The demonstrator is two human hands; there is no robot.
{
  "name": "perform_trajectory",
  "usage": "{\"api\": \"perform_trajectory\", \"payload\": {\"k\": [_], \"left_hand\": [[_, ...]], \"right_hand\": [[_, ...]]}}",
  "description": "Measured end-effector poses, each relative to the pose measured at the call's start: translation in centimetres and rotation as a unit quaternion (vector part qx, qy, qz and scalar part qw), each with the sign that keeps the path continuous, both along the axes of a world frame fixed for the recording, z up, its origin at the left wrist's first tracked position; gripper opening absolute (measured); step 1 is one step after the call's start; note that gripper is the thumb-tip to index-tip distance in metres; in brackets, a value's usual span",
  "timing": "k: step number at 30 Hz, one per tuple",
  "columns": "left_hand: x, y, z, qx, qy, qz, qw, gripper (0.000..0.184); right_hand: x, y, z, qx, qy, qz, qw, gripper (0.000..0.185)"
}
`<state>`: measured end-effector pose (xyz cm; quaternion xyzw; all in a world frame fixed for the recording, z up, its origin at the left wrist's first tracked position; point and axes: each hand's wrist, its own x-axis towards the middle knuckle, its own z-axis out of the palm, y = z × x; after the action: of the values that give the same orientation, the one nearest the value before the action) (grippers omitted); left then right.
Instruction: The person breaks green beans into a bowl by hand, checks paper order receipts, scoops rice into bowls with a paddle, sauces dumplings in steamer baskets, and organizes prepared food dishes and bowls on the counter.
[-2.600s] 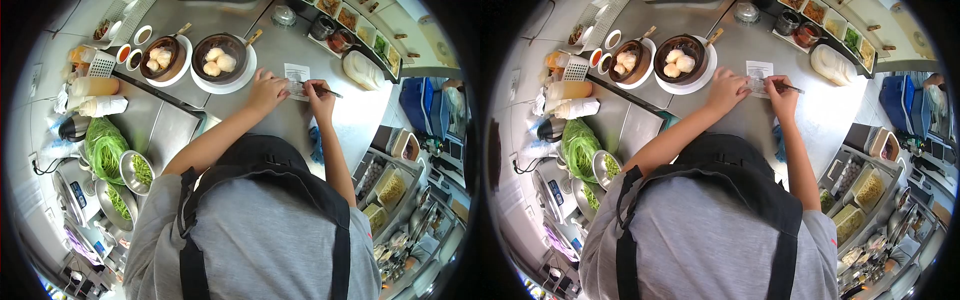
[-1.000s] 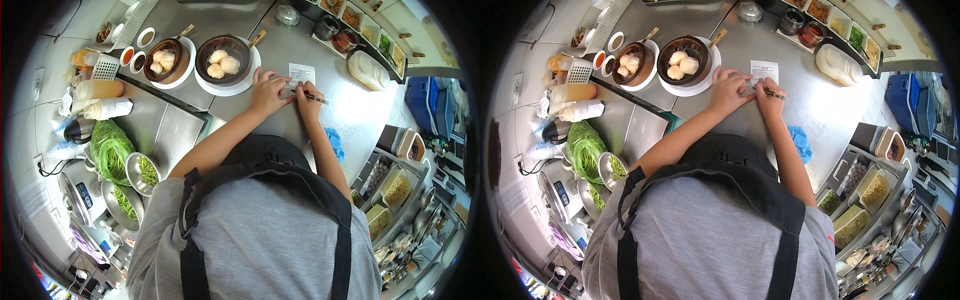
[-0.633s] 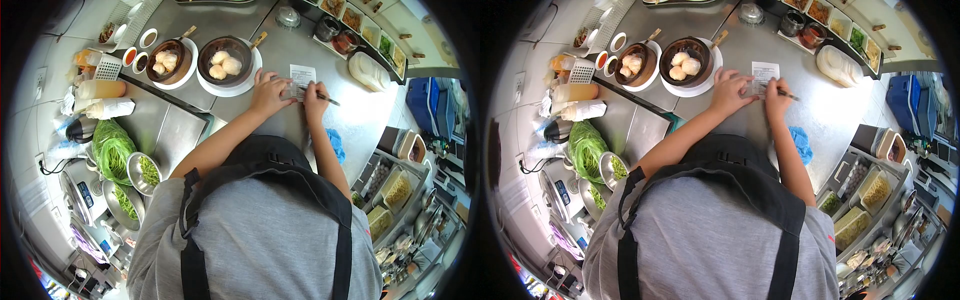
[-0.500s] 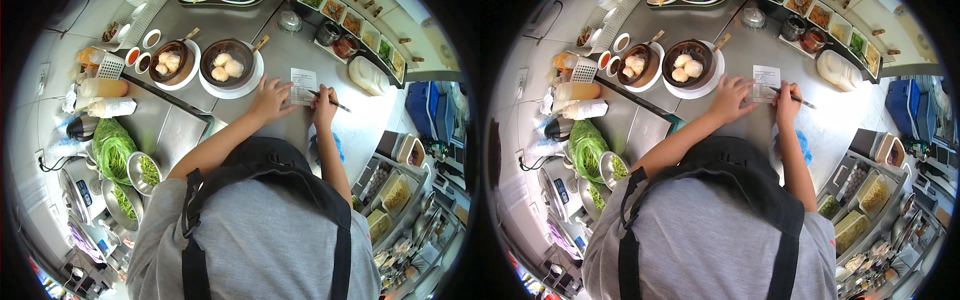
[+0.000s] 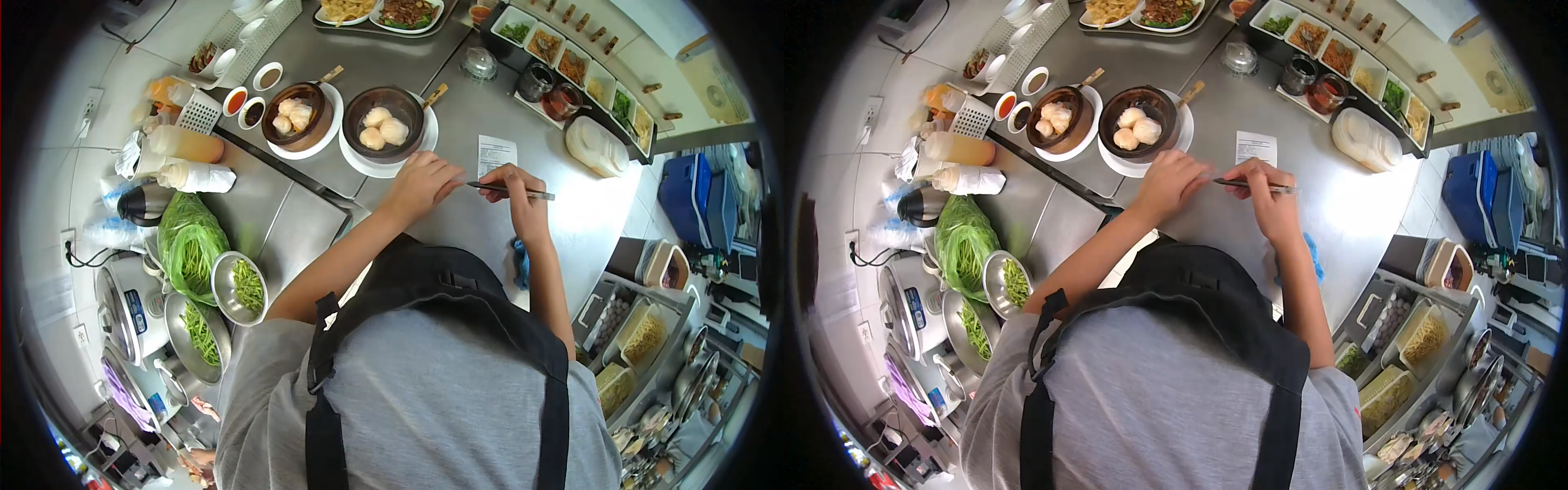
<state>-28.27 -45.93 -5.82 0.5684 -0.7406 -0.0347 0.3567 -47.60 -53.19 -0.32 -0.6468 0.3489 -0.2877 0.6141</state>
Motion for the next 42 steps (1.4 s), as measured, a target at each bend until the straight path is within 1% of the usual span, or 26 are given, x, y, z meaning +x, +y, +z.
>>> {"api": "perform_trajectory", "payload": {"k": [1, 4, 7, 8, 11, 14, 15, 16, 17, 18, 20, 21, 22, 24, 26, 30, 34, 39, 42], "left_hand": [[0.1, 0.4, 0.5, -0.007, -0.004, -0.005, 1.0, 0.021], [1.3, 1.4, 2.1, -0.005, -0.02, -0.001, 1.0, 0.022], [3.1, 2.4, 2.5, 0.013, -0.039, 0.012, 0.999, 0.021], [3.5, 2.7, 2.5, 0.02, -0.044, 0.014, 0.999, 0.021], [3.5, 2.8, 2.7, -0.012, -0.039, -0.027, 0.999, 0.021], [3.4, 3.8, 4.6, 0.071, 0.0, -0.029, 0.997, 0.017], [3.2, 4.2, 4.9, 0.119, -0.001, -0.036, 0.992, 0.017], [3.2, 4.8, 5.2, 0.168, 0.002, -0.036, 0.985, 0.018], [3.7, 5.6, 6.0, 0.151, 0.022, -0.047, 0.987, 0.017], [4.8, 6.1, 6.9, 0.126, 0.025, -0.019, 0.992, 0.018], [6.3, 6.8, 8.4, 0.082, 0.031, 0.013, 0.996, 0.018], [7.4, 7.2, 9.1, 0.074, 0.032, 0.061, 0.995, 0.018], [8.5, 7.6, 9.6, 0.058, 0.034, 0.08, 0.995, 0.018], [10.1, 8.1, 10.1, 0.024, 0.039, 0.107, 0.993, 0.018], [11.0, 8.9, 11.2, 0.013, 0.033, 0.102, 0.994, 0.018], [12.6, 10.3, 11.6, -0.013, 0.02, 0.113, 0.993, 0.02], [14.5, 12.0, 11.3, 0.006, 0.019, 0.113, 0.993, 0.02], [16.2, 13.7, 11.5, 0.024, 0.019, 0.13, 0.991, 0.019], [16.8, 14.3, 11.6, 0.008, 0.003, 0.125, 0.992, 0.018]], "right_hand": [[0.4, 0.1, -0.1, -0.018, 0.001, 0.009, 1.0, 0.033], [1.2, 1.1, 0.8, 0.005, -0.006, -0.007, 1.0, 0.034], [1.3, 1.2, 1.2, 0.013, -0.041, -0.016, 0.999, 0.035], [1.8, 1.3, 1.4, 0.003, -0.035, -0.002, 0.999, 0.036], [3.9, 2.1, 2.3, -0.027, -0.006, 0.029, 0.999, 0.037], [5.9, 3.1, 2.4, -0.075, 0.009, 0.01, 0.997, 0.039], [6.7, 3.6, 1.5, 0.002, -0.055, -0.015, 0.998, 0.038], [7.3, 4.1, 1.5, 0.005, -0.067, -0.004, 0.998, 0.037], [7.9, 4.7, 2.2, -0.008, -0.069, -0.016, 0.997, 0.037], [8.6, 4.8, 3.2, -0.019, -0.087, -0.024, 0.996, 0.035], [9.3, 4.1, 4.0, -0.037, -0.167, -0.002, 0.985, 0.034], [9.5, 3.5, 4.6, -0.046, -0.165, -0.007, 0.985, 0.033], [9.7, 3.1, 5.5, -0.056, -0.161, -0.019, 0.985, 0.033], [10.9, 2.9, 7.1, -0.094, -0.127, 0.006, 0.988, 0.032], [12.6, 3.4, 8.5, -0.127, -0.095, 0.044, 0.986, 0.032], [15.4, 4.3, 8.7, -0.104, -0.114, 0.094, 0.984, 0.031], [17.5, 5.2, 8.8, -0.072, -0.113, 0.115, 0.984, 0.03], [19.5, 5.6, 8.4, -0.089, -0.129, 0.152, 0.976, 0.031], [21.3, 6.3, 8.1, -0.091, -0.124, 0.163, 0.975, 0.03]]}}
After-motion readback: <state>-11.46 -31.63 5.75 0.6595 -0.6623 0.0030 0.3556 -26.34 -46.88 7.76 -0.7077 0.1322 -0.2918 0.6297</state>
